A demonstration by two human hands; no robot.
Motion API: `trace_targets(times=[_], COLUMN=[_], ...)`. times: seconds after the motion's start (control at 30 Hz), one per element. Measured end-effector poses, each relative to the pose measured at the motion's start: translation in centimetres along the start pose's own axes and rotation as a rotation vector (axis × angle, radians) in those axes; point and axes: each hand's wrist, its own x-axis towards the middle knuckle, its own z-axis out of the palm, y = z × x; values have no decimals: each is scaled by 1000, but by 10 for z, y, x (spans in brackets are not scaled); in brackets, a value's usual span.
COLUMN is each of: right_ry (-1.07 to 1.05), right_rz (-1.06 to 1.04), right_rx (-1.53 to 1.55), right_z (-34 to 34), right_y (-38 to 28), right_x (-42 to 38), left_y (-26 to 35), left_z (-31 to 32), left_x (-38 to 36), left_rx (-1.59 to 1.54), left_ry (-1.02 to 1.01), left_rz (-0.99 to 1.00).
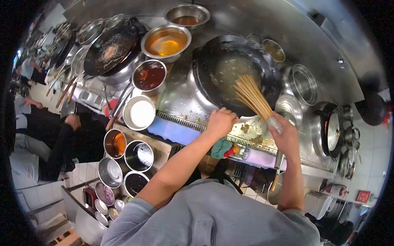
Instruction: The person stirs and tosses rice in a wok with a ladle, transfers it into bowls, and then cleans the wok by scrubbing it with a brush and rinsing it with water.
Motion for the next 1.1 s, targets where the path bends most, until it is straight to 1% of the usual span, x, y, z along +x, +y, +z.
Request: trace_targets(times=[0.03, 0.1, 0.17, 0.2, 0.23, 0.27, 0.33, 0.4, 0.43, 0.47, 0.5, 0.57, 0.6, 0.63, 0.67, 0.7, 0.73, 0.77, 0.83, 0.87, 0.9, 0.93, 0.97, 1.03, 1.07, 1.1], right_ry=[-12, -250, -138, -229, -155, 81, 188, 16, 84, -28, -4, -263, -320, -375, -346, -319, -205, 1, 54, 83, 50, 57, 29, -61, -52, -101], right_rz=[-6, 41, -341, -48, 16, 0, 367, 353, 162, 166, -105, -6, 62, 29, 38, 25, 8, 22, 211, 229, 257, 166, 107, 44, 52, 64], right_rx=[2, 38, 3, 192, 287, 221, 387, 496, 417, 347, 149, 35, 7, -42, -298, -472, -568, -460, -442, -436, -415, -345, -368, -390, -383, -476], right_z=[8, 29, 89, 117, 136, 157, 155, 156, 173, 165, 162, 99, 75, 51, 30, 30, 41, 67, 95, 110, 123, 129, 123, 81, 59, 35], right_y=[-4, -2, 31, 37, 35, 31, -12, -36, -27, -29, -3, 15, 37, 56, 47, 46, 44, 52, 26, 21, 27, 39, 44, 39, 45, 55], right_x=[10, 43, 102, 143, 180, 217, 239, 214, 197, 166, 142, 107, 114, 131, 148, 174, 192, 209, 218, 208, 193, 172, 147, 106, 108, 118], left_y=[-1, -1, -2, -1, 0, 1, 1, -1, -1, -2, -3, -4, -4, -4, -3, -3, -3, -3, -3, -3, -3, -3, -4, -6, -7, -8], left_z=[0, -1, -2, -2, -2, -2, -3, -4, -5, -7, -9, -5, -5, -4, -4, -4, -4, -5, -5, -5, -6, -9, -12, -16, -16, -14], left_x=[-2, 2, 2, 2, 2, 1, 1, -3, 2, 5, 5, 2, 2, 1, 0, -1, 0, 1, 2, 1, -1, 1, 0, -2, -3, -2], left_rx=[1, -37, -31, -26, -27, -30, -20, -25, -31, -39, -57, -88, -89, -92, -94, -101, -102, -109, -122, -110, -100, -101, -98, -106, -100, -117], left_ry=[0, -45, -46, -53, -61, -67, -62, -69, -62, -53, -66, -68, -62, -31, -2, 12, 12, -21, -47, -41, -36, -25, -34, -35, -39, -22], left_rz=[-13, -11, -10, -9, -15, -17, -32, -41, -37, -18, -28, -32, -24, -32, -42, -43, -38, -51, -62, -53, -38, -28, -33, -27, -16, 0])
